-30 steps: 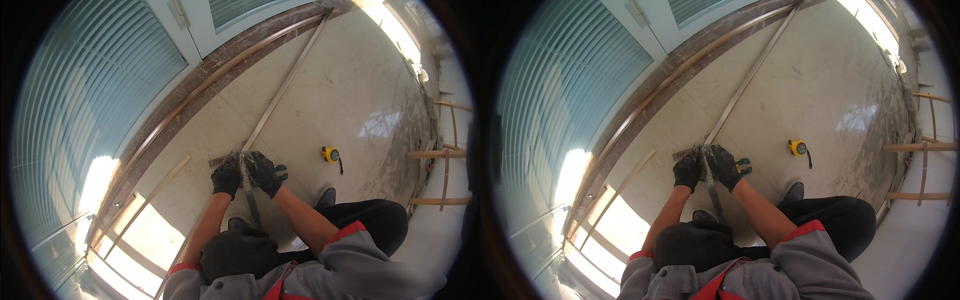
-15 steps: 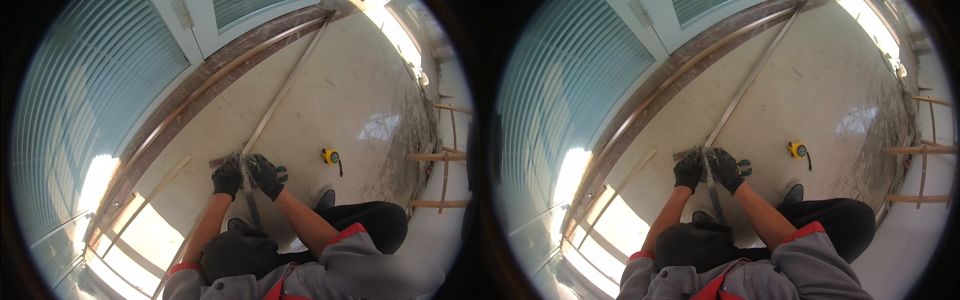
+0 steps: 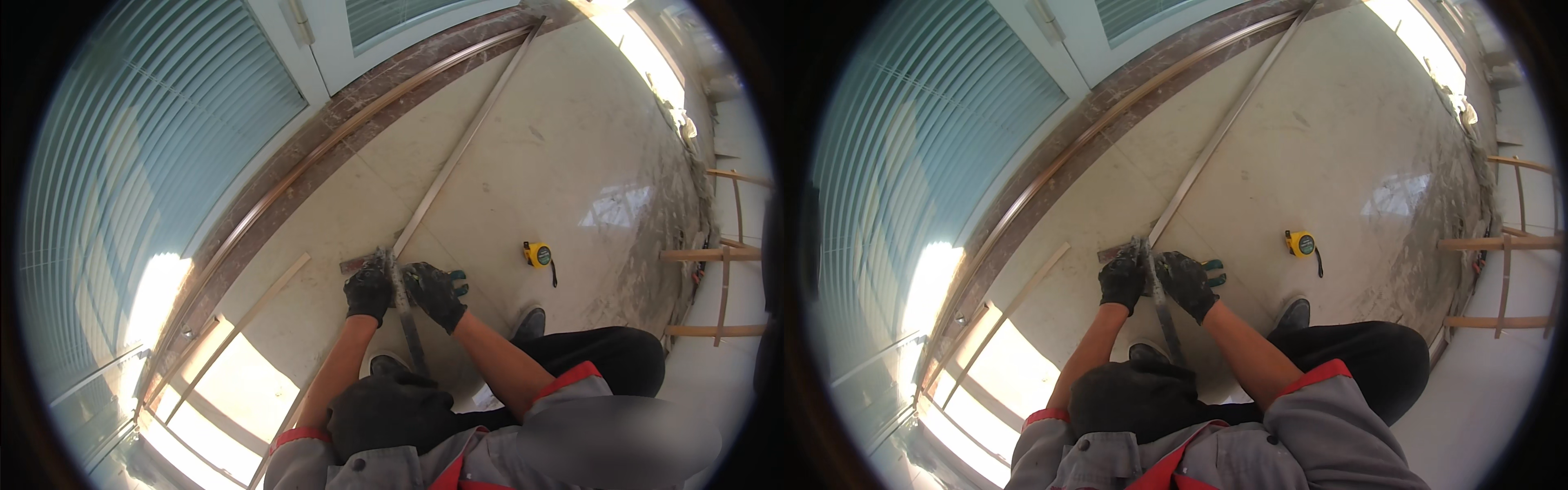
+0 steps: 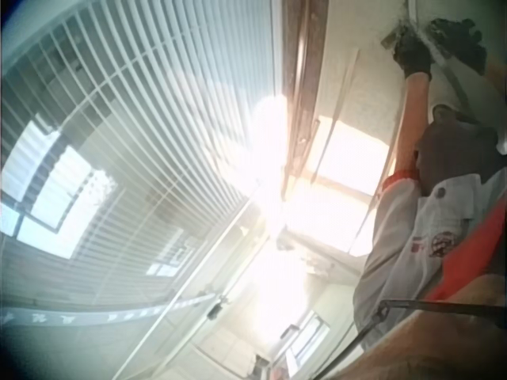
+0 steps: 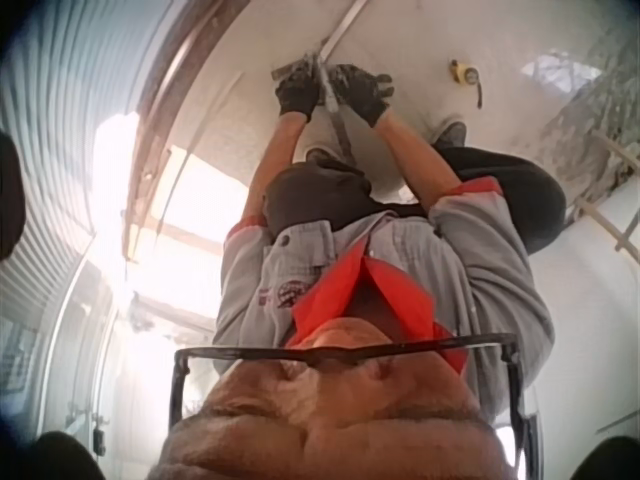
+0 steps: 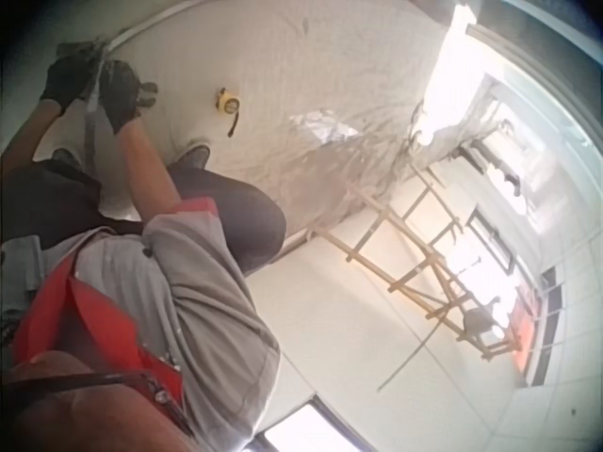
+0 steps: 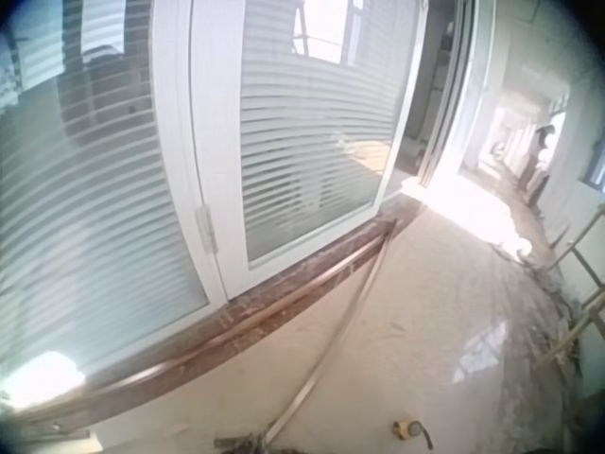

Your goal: The person measures a long metal strip using a tape measure and marks it with a pencil. They then use a square ruler to draw a straight line across the strip. Finally, they use tin snips to cut the metal strip along the marked line.

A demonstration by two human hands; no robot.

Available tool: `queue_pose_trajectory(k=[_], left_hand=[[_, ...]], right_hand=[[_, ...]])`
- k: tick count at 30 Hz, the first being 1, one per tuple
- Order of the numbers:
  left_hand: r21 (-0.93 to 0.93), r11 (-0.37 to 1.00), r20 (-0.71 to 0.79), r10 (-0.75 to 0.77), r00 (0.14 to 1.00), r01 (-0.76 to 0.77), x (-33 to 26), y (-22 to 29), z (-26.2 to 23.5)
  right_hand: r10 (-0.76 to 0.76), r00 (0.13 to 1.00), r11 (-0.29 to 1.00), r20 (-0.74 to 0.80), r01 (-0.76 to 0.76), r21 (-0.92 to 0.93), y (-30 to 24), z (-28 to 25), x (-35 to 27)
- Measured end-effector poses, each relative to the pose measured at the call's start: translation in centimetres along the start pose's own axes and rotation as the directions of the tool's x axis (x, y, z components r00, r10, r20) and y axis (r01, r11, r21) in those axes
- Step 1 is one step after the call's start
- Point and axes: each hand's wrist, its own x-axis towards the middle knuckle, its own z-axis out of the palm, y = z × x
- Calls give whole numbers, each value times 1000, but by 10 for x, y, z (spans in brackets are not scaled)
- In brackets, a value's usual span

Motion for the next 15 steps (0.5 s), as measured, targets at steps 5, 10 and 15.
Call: queue_pose_trajectory(k=[5,10,15], left_hand=[[61,998,-3,7,1000,-7,0,-4,8],[0,997,-135,77,988,-78,0,-16,18],[79,996,-51,49,997,-45,-2,-17,6]], right_hand=[[-159,978,916,-138,94,-390,17,-1,-4],[106,984,994,141,-103,-31,21,29,-11],[178,978,984,110,-179,5,5,41,-14]])
